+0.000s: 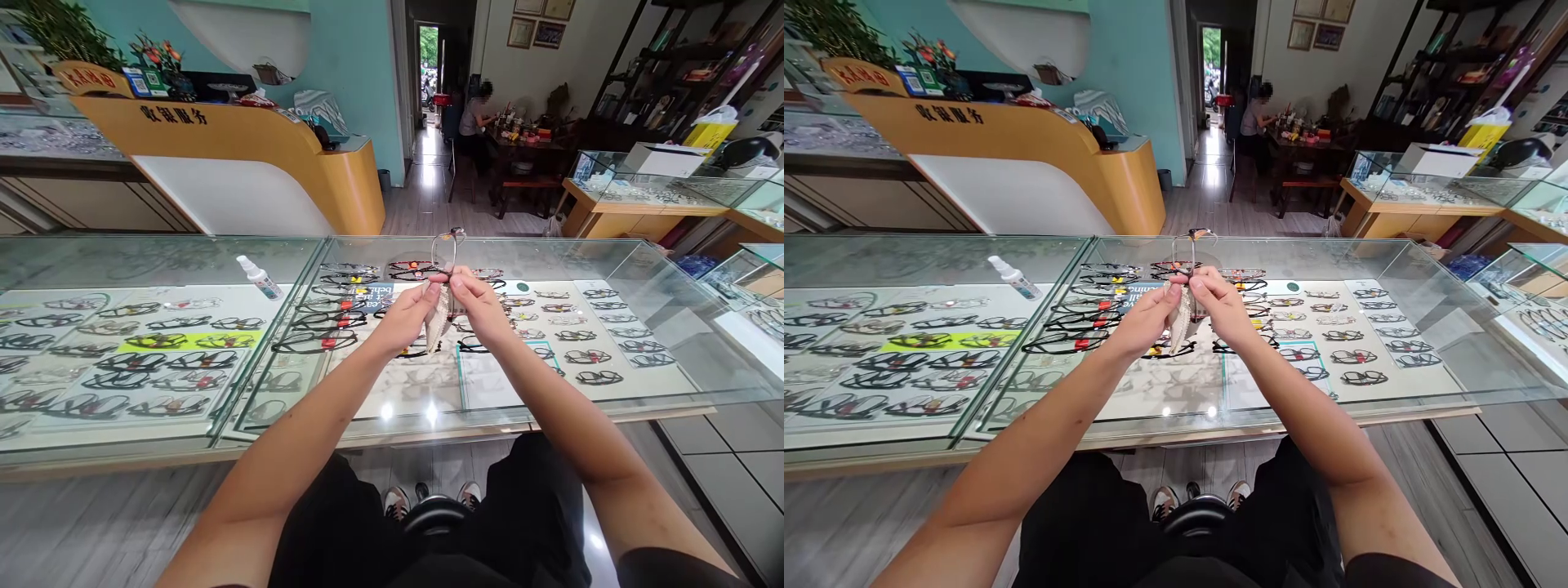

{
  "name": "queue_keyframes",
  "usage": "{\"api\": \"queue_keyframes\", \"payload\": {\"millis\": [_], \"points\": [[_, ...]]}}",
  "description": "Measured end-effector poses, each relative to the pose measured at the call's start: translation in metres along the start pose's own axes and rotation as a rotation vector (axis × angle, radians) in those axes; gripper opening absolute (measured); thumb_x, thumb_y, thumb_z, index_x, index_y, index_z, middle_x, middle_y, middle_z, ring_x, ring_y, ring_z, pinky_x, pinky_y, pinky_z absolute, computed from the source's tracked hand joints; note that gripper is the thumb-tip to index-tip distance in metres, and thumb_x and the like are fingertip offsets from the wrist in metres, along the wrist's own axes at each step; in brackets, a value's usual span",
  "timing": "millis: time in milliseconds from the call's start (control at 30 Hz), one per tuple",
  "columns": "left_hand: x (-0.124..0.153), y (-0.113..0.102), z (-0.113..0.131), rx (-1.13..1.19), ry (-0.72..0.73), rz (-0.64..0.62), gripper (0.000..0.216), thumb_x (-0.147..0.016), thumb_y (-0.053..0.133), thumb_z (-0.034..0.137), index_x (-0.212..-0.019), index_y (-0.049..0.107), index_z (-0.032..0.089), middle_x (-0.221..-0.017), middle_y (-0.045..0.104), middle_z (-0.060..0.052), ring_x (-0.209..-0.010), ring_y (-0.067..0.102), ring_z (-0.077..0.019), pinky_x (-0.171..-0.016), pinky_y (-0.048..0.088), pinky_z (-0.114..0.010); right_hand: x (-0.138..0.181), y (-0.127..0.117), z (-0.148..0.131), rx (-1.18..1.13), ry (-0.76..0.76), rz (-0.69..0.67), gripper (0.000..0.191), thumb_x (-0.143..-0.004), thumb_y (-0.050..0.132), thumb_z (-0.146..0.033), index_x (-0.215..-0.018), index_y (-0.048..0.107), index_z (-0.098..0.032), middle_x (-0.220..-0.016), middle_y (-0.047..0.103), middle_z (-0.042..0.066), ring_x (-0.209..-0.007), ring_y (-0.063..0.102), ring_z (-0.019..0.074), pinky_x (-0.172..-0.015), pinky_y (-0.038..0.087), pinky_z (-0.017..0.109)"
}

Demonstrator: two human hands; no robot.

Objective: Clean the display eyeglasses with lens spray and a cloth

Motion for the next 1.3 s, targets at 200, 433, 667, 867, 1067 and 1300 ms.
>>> {"api": "queue_keyframes", "payload": {"millis": [200, 433, 667, 867, 1067, 1300], "points": [[0.001, 0.004, 0.0, 0.074, -0.059, 0.057, 0.071, -0.077, 0.082, 0.086, -0.076, 0.055, 0.02, -0.059, 0.05, 0.004, -0.051, 0.041, -0.0094, -0.049, 0.03, -0.024, 0.001, 0.001, 0.0, 0.057, -0.018, -0.02, 0.055, -0.097, 0.065, -0.077, -0.09, 0.084, -0.026, -0.105, 0.058, 0.007, -0.117, 0.058, 0.0266, -0.112, 0.046, 0.043], [0.001, 0.005, 0.002, 0.195, -0.093, 0.051, 0.067, -0.071, 0.095, 0.073, -0.093, 0.065, 0.017, -0.081, 0.066, 0.001, -0.066, 0.059, -0.0106, -0.063, 0.048, -0.023, 0.0, -0.001, -0.001, 0.016, 0.01, -0.049, 0.06, -0.095, 0.07, -0.075, -0.063, 0.066, -0.024, -0.097, 0.057, 0.007, -0.117, 0.055, 0.0281, -0.111, 0.045, 0.044], [0.003, 0.004, 0.005, 0.142, -0.021, -0.063, 0.062, -0.075, 0.097, 0.061, -0.103, 0.067, 0.016, -0.084, 0.07, -0.002, -0.069, 0.058, -0.0128, -0.065, 0.045, -0.025, 0.0, 0.0, 0.004, -0.081, 0.118, 0.062, 0.045, -0.095, 0.07, -0.067, -0.1, 0.088, -0.026, -0.098, 0.055, 0.004, -0.101, 0.055, 0.0226, -0.096, 0.048, 0.036], [0.003, 0.01, 0.002, 0.153, 0.033, 0.082, 0.064, -0.077, 0.093, 0.069, -0.103, 0.069, 0.016, -0.078, 0.064, 0.001, -0.068, 0.053, -0.0121, -0.066, 0.043, -0.025, 0.001, 0.005, 0.007, -0.025, 0.096, 0.062, 0.052, -0.094, 0.068, -0.073, -0.088, 0.085, -0.025, -0.097, 0.066, 0.006, -0.107, 0.055, 0.0249, -0.109, 0.047, 0.041], [0.0, 0.011, -0.007, 0.121, 0.104, 0.183, 0.065, -0.085, 0.08, 0.08, -0.102, 0.072, 0.017, -0.07, 0.056, 0.003, -0.065, 0.049, -0.0117, -0.062, 0.042, -0.024, 0.001, 0.005, 0.001, -0.005, 0.028, 0.038, 0.059, -0.09, 0.074, -0.076, -0.062, 0.069, -0.024, -0.09, 0.063, 0.006, -0.103, 0.054, 0.0257, -0.104, 0.045, 0.043], [0.0, 0.005, -0.002, 0.038, 0.157, -0.009, 0.06, -0.091, 0.078, 0.076, -0.097, 0.067, 0.017, -0.085, 0.068, -0.003, -0.075, 0.061, -0.0145, -0.072, 0.051, -0.026, 0.004, 0.001, 0.001, -0.085, 0.026, 0.102, 0.04, -0.098, 0.072, -0.062, -0.096, 0.087, -0.025, -0.099, 0.06, 0.003, -0.099, 0.056, 0.021, -0.098, 0.046, 0.038]]}}
Point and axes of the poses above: each hand's wrist, its own x-axis away from the middle knuckle, its own y-axis out of the palm, z = x × y, the point moved 1 cm from there along -x, towards the middle knuckle
